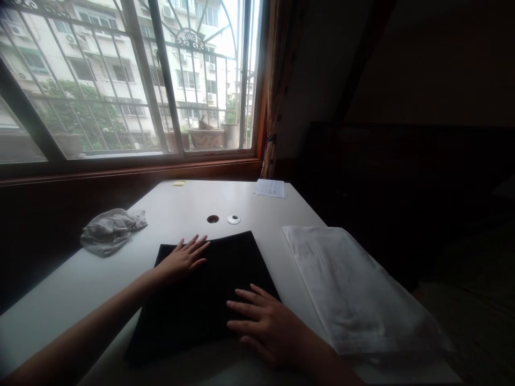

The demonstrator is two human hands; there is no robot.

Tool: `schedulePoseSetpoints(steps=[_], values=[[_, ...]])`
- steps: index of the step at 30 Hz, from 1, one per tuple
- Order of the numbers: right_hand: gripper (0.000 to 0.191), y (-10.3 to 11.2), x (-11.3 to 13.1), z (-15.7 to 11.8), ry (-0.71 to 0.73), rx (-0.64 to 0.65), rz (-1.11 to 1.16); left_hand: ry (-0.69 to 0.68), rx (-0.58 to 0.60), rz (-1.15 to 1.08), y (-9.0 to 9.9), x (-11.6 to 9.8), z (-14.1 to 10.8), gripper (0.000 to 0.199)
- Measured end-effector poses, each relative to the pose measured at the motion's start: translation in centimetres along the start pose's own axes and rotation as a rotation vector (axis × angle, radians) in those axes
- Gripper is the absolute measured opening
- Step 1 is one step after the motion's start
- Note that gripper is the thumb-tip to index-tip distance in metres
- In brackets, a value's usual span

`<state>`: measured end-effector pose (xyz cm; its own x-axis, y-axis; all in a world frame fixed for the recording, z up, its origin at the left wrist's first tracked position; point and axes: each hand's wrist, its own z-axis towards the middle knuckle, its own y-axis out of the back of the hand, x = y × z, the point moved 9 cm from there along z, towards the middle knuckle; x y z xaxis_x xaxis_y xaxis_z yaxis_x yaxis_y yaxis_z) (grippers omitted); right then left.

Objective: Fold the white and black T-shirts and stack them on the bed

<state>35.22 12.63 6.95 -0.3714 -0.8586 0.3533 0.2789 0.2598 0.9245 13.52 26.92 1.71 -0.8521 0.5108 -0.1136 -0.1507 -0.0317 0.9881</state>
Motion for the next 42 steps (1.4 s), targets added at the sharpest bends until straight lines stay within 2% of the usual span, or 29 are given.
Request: schedulePoseSetpoints(steps=[3,5,8,11,14,18,20,22,26,28,31,33,36,42], values=[[0.048,0.4,-1.3,1.8,-0.046,-0.113,-0.038,-0.129,-0.039,0.001,0.5,-4.5,0.1,0.058],[0.05,-0.4,-2.9,2.9,-0.125,-0.14,-0.084,-0.164,-0.036,-0.005,-0.1,-6.7,0.1,0.059],[0.057,-2.8,-4.3,3.5,-0.179,-0.041,-0.091,-0.131,-0.018,-0.012,-1.3,-7.4,0.2,0.06],[0.059,-3.9,-3.6,2.7,-0.136,0.048,-0.045,-0.081,-0.032,-0.006,-1.7,-5.3,0.0,0.059],[0.057,-3.2,-2.2,1.5,-0.085,0.054,-0.014,-0.022,-0.026,0.004,-1.6,-1.6,-0.2,0.058],[0.052,-2.1,-1.0,0.5,-0.055,0.069,0.038,0.122,-0.024,0.03,-1.3,3.1,-0.7,0.057],[0.047,-1.7,-1.1,0.5,-0.067,0.09,0.087,0.17,-0.043,0.042,-1.1,4.2,-1.0,0.058],[0.042,-0.9,-1.7,1.1,-0.105,0.077,0.131,0.188,-0.054,0.048,-1.0,4.5,-1.2,0.058],[0.046,1.3,-4.4,4.2,-0.22,-0.07,0.119,0.193,-0.09,0.074,-0.9,4.0,-1.4,0.06],[0.053,1.6,-6.1,6.5,-0.263,-0.1,0.081,0.185,-0.112,0.082,-0.7,3.8,-1.5,0.06],[0.067,0.2,-9.1,9.8,-0.317,-0.015,-0.001,0.134,-0.124,0.064,-0.5,3.9,-1.6,0.059],[0.072,-1.0,-11.5,11.0,-0.364,0.049,-0.05,0.109,-0.123,0.047,-0.4,4.3,-1.8,0.057],[0.073,-1.9,-15.1,11.1,-0.442,0.064,-0.081,0.172,-0.091,0.017,-0.5,6.3,-2.3,0.056],[0.072,-1.9,-20.6,7.9,-0.626,-0.057,-0.091,0.357,-0.005,-0.121,-2.0,11.1,-3.4,0.062]])
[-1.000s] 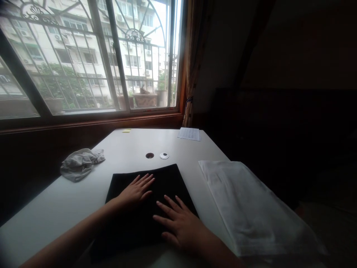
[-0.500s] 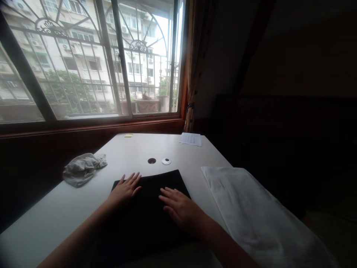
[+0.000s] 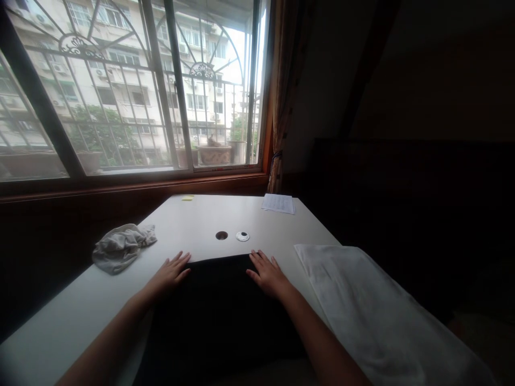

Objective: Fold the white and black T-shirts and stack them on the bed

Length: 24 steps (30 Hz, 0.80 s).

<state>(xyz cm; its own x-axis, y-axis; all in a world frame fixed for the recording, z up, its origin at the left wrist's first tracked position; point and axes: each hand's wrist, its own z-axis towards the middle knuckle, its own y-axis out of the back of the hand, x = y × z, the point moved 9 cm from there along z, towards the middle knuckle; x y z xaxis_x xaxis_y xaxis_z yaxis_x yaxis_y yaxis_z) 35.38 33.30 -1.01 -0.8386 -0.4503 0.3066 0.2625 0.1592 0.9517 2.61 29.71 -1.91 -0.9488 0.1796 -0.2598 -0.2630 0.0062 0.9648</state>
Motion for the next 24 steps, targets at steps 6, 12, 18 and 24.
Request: schedulePoseSetpoints(steps=[6,12,18,24], values=[[0.064,0.0,-3.6,-0.4,-0.058,-0.195,0.121,0.064,-0.071,-0.124,0.1,4.4,0.1,0.067],[0.063,1.1,-6.7,-0.9,-0.113,-0.328,0.226,0.047,-0.297,-0.257,2.5,7.2,-0.7,0.067],[0.054,2.2,-8.7,-1.4,-0.143,-0.414,0.346,0.024,-0.393,-0.285,5.1,6.4,-1.6,0.05],[0.051,2.3,-8.0,-1.4,-0.151,-0.379,0.454,0.053,-0.217,-0.329,4.4,4.8,-1.4,0.06]])
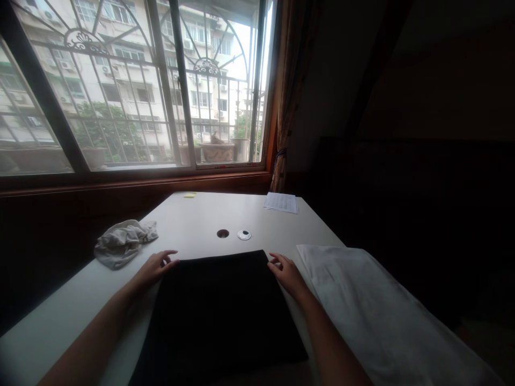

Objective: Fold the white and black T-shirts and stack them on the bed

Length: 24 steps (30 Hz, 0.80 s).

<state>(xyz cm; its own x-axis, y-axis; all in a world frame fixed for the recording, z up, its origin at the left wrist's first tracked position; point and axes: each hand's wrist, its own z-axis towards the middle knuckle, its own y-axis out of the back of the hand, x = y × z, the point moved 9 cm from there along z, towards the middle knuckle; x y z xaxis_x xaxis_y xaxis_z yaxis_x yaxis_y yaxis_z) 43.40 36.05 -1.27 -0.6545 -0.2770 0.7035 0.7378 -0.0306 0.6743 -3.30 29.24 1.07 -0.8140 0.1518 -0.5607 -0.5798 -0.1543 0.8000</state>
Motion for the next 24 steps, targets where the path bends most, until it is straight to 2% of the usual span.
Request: schedulePoseSetpoints(steps=[3,10,18,21,24], values=[[0.058,-0.1,0.2,-0.3,-0.038,0.05,0.033,0.006,0.043,0.046,-0.6,-0.1,0.1,0.056],[0.063,-0.2,1.2,-0.9,-0.06,0.13,0.064,0.008,0.016,0.063,-0.4,-0.8,-0.1,0.048],[0.072,-0.2,2.0,-1.6,-0.079,0.203,0.117,0.029,0.068,-0.186,-0.9,-2.2,-0.7,0.035],[0.075,-0.2,2.3,-1.7,-0.077,0.206,0.172,0.029,-0.015,-0.213,-0.1,-2.4,-0.6,0.032],[0.073,-0.6,2.6,-1.6,-0.043,0.167,0.218,0.071,-0.187,-0.228,1.2,-1.4,-0.4,0.035]])
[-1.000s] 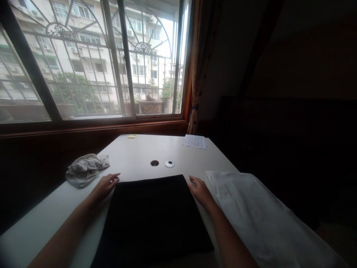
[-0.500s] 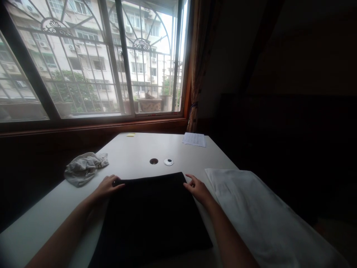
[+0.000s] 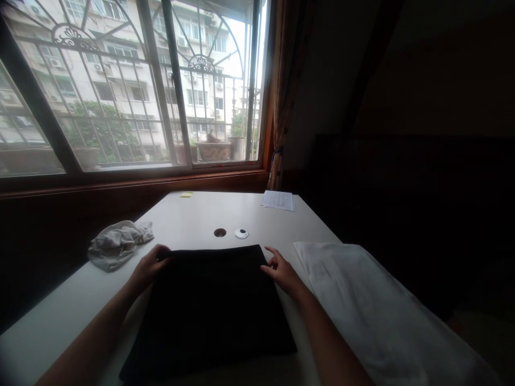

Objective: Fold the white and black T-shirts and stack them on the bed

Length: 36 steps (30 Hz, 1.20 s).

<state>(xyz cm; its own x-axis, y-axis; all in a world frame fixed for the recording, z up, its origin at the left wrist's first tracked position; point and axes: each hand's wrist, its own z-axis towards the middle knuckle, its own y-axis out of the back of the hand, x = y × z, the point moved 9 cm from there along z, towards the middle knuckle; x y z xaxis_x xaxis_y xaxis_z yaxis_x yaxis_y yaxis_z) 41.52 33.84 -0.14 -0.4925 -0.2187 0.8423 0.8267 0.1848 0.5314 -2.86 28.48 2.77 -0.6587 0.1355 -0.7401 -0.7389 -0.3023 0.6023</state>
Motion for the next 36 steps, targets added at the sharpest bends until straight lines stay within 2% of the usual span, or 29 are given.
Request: schedulePoseSetpoints(steps=[3,6,8,10,12,15,17,19,22,28,30,32,36], values=[[0.066,-0.5,0.5,0.3,0.079,-0.059,-0.111,-0.028,-0.166,-0.006,1.6,0.9,0.4,0.039],[0.056,-0.2,1.7,0.3,0.176,-0.17,-0.311,-0.198,-0.247,0.128,2.4,-0.3,0.2,0.041],[0.05,-0.2,3.2,-0.1,0.246,-0.213,-0.392,-0.302,-0.211,0.265,1.7,-1.8,-0.1,0.041],[0.047,-1.2,5.5,-0.8,0.339,-0.174,-0.46,-0.388,-0.067,0.36,-0.5,-3.6,-0.7,0.043],[0.049,-3.6,8.3,-2.1,0.44,-0.048,-0.519,-0.465,0.124,0.431,-3.5,-5.2,-1.6,0.048],[0.058,-9.0,12.1,-5.0,0.584,0.267,-0.514,-0.513,0.335,0.513,-7.3,-6.0,-3.0,0.055],[0.056,-12.4,14.1,-7.7,0.7,0.497,-0.474,-0.5,0.396,0.536,-8.6,-5.7,-3.5,0.057],[0.053,-14.3,15.3,-9.9,0.762,0.645,-0.427,-0.485,0.403,0.54,-9.0,-5.1,-3.6,0.059],[0.05,-14.7,16.0,-11.3,0.77,0.711,-0.353,-0.466,0.376,0.536,-8.8,-4.3,-3.2,0.059],[0.044,-14.0,15.9,-11.0,0.776,0.703,-0.213,-0.375,0.333,0.531,-7.6,-3.3,-1.9,0.049],[0.04,-14.0,15.7,-10.6,0.783,0.683,-0.147,-0.425,0.319,0.484,-7.0,-4.2,-2.2,0.046],[0.036,-14.1,15.4,-10.2,0.779,0.651,-0.093,-0.531,0.322,0.41,-6.6,-5.9,-2.9,0.045],[0.032,-14.0,15.2,-9.8,0.763,0.619,-0.058,-0.691,0.369,0.296,-7.0,-8.9,-4.4,0.038]])
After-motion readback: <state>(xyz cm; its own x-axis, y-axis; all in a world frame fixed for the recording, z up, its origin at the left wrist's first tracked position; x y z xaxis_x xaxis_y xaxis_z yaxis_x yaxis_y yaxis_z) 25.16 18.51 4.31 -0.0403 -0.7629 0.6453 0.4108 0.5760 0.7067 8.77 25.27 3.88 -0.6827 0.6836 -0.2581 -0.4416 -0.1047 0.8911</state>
